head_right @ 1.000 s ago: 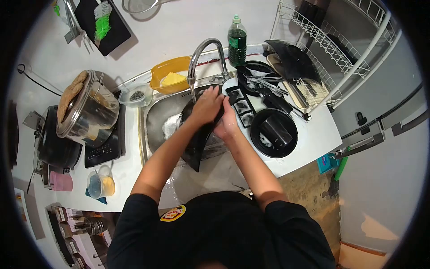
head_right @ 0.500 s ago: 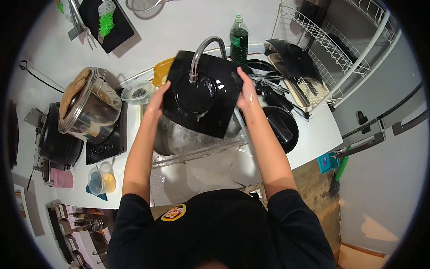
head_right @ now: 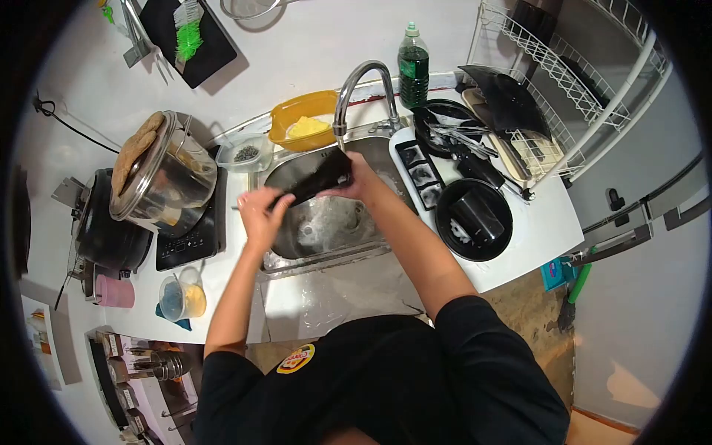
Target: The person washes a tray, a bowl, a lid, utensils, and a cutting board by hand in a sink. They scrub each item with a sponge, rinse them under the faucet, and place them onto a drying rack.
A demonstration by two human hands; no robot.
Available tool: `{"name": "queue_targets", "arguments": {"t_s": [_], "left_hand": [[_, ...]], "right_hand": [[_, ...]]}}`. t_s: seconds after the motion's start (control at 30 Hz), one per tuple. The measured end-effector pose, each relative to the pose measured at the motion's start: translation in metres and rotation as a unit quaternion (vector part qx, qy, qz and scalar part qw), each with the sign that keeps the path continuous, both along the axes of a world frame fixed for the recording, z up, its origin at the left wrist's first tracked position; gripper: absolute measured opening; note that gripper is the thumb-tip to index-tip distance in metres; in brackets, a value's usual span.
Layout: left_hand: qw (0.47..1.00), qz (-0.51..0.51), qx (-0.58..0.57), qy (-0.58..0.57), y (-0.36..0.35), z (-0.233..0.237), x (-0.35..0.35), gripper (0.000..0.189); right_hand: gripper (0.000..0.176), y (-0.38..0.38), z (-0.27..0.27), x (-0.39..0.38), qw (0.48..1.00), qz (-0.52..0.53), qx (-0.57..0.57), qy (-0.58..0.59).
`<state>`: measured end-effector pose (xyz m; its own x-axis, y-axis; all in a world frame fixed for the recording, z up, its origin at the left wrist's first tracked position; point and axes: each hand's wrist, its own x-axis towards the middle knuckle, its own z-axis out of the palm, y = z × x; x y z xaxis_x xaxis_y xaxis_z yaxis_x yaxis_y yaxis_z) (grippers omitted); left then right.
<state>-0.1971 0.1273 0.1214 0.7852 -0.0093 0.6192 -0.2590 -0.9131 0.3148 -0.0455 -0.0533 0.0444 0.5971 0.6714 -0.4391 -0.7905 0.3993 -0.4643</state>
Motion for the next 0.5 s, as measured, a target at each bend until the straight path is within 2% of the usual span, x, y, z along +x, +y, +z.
{"name": "queue_targets", "arguments": {"t_s": [0.03, 0.1, 0.13, 0.2, 0.27, 0.33, 0.37, 0.4, 0.47, 0.5], "left_hand": [[1.000, -0.005, 0.014, 0.019, -0.007, -0.001, -0.012, 0.017], [0.991, -0.089, -0.023, 0.097, -0.011, -0.015, -0.025, 0.013], [0.966, -0.143, -0.077, 0.202, -0.017, -0.025, -0.030, 0.023], [0.898, -0.205, -0.089, 0.380, -0.048, -0.048, -0.036, 0.051], [0.902, -0.245, -0.124, 0.334, -0.074, -0.061, -0.019, 0.054], [0.953, -0.152, -0.070, 0.252, -0.086, -0.099, 0.032, 0.055], [0.968, -0.095, -0.071, 0.222, -0.084, -0.101, 0.056, 0.058], [0.984, -0.018, -0.017, 0.179, -0.076, -0.121, 0.085, 0.060], [0.973, 0.149, -0.052, 0.166, -0.065, -0.121, 0.119, 0.063], [0.969, 0.189, -0.069, 0.144, -0.063, -0.122, 0.128, 0.064]], "right_hand": [[0.050, -0.002, -0.017, 0.001, 0.999, -0.017, -0.014, -0.032], [0.037, -0.019, -0.036, -0.003, 1.000, -0.016, -0.020, 0.001], [0.031, -0.025, -0.044, -0.006, 0.999, -0.016, -0.025, 0.018], [0.031, -0.028, -0.029, -0.032, 0.996, -0.056, -0.067, -0.023], [0.037, -0.031, -0.009, -0.052, 0.991, -0.090, -0.081, -0.050], [0.042, -0.031, 0.010, -0.071, 0.992, -0.105, -0.032, -0.062], [0.045, -0.034, 0.014, -0.077, 0.991, -0.116, -0.006, -0.069], [0.048, -0.039, 0.005, -0.077, 0.992, -0.107, 0.008, -0.072], [0.047, -0.044, 0.005, -0.083, 0.989, -0.131, 0.011, -0.065], [0.047, -0.046, 0.004, -0.086, 0.988, -0.143, 0.014, -0.060]]}}
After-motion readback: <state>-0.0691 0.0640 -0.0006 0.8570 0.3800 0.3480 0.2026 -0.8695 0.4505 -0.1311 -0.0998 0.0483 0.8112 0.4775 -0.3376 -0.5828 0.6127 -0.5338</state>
